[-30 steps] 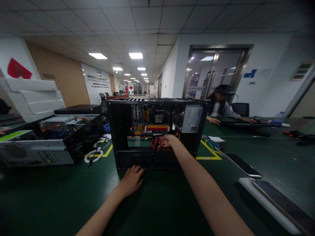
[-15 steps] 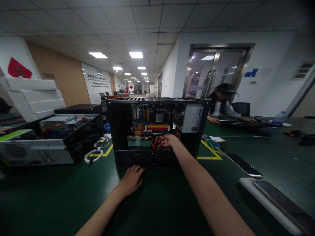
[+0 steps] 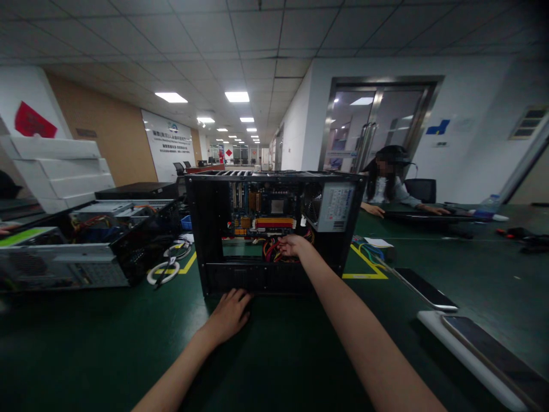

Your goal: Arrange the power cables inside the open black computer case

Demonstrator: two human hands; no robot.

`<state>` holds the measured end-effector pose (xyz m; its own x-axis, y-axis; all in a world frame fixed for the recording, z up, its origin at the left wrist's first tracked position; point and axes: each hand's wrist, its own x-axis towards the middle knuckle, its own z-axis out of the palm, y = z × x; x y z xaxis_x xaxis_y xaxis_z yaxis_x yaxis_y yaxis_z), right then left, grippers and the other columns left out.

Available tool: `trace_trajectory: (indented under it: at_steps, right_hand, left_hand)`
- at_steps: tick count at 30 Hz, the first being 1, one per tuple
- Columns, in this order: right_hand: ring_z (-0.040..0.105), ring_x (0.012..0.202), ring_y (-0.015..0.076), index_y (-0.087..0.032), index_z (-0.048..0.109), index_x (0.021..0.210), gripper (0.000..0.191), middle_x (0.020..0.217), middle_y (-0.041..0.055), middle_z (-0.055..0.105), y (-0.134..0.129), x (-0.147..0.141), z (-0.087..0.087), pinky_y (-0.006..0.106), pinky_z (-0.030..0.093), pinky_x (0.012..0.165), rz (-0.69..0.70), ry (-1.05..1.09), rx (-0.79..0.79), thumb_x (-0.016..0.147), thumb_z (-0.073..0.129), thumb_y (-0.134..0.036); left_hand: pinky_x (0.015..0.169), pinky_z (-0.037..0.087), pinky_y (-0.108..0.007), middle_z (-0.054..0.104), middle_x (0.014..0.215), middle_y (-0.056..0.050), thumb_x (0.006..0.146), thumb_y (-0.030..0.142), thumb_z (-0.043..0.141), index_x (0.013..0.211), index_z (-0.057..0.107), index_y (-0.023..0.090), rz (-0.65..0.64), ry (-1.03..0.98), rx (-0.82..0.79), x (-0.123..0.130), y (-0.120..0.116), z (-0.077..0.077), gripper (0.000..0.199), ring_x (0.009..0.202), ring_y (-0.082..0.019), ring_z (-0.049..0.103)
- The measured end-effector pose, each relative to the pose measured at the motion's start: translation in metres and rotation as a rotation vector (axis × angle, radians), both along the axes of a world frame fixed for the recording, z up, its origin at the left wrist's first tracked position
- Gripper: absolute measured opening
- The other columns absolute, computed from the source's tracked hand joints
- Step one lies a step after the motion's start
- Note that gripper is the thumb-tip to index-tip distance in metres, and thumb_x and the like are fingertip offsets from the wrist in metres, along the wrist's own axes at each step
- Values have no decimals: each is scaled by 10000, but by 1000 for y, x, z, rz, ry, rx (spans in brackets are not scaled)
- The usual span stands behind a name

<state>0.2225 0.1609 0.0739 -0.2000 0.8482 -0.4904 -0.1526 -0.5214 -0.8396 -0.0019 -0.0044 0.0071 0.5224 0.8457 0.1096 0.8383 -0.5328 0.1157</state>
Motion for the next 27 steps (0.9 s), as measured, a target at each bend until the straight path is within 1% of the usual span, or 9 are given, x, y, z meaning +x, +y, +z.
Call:
trace_trajectory:
  at_steps: [6, 11, 15, 21, 27]
  right_hand:
    - [420, 430, 65, -156, 381, 636, 195, 475, -41, 418, -1, -1, 1, 182, 331, 478, -26, -8, -32, 830, 374, -170]
    - [434, 444, 65, -154, 397, 659, 164, 506, -36, 451, 0, -1, 0, 179, 318, 472, -64, -9, -33, 823, 389, -156]
    - [419, 435, 64, -155, 388, 657, 165, 498, -38, 438, 2, 0, -2, 171, 286, 451, -64, 7, -17, 822, 395, -162]
    - [422, 441, 65, -152, 406, 674, 151, 537, -23, 468, 4, 1, -5, 173, 296, 454, -41, 21, -11, 824, 388, -164]
    - [446, 464, 69, -147, 415, 688, 146, 559, -22, 473, 0, 1, -1, 182, 321, 478, -27, 16, -25, 827, 388, -182]
  left_hand:
    - [882, 314, -389, 415, 1146, -49, 777, 256, 401, 1166, 353, 257, 5, 0, 8, 1, 0, 1, 392, 1065, -222, 365]
    - [882, 318, -386, 414, 1149, -43, 773, 254, 404, 1161, 357, 262, 1, 1, 1, 1, -1, 3, 391, 1064, -219, 367]
    - [876, 320, -380, 415, 1143, -42, 771, 247, 401, 1166, 351, 265, 1, -1, 3, 1, -1, 2, 399, 1057, -215, 369]
    - [877, 313, -392, 417, 1142, -40, 760, 235, 407, 1164, 354, 264, 8, 14, 9, 1, 0, -1, 408, 1060, -223, 369]
    - [882, 313, -391, 413, 1149, -40, 771, 245, 401, 1165, 349, 270, 5, 2, 1, 2, -1, 2, 398, 1063, -218, 371]
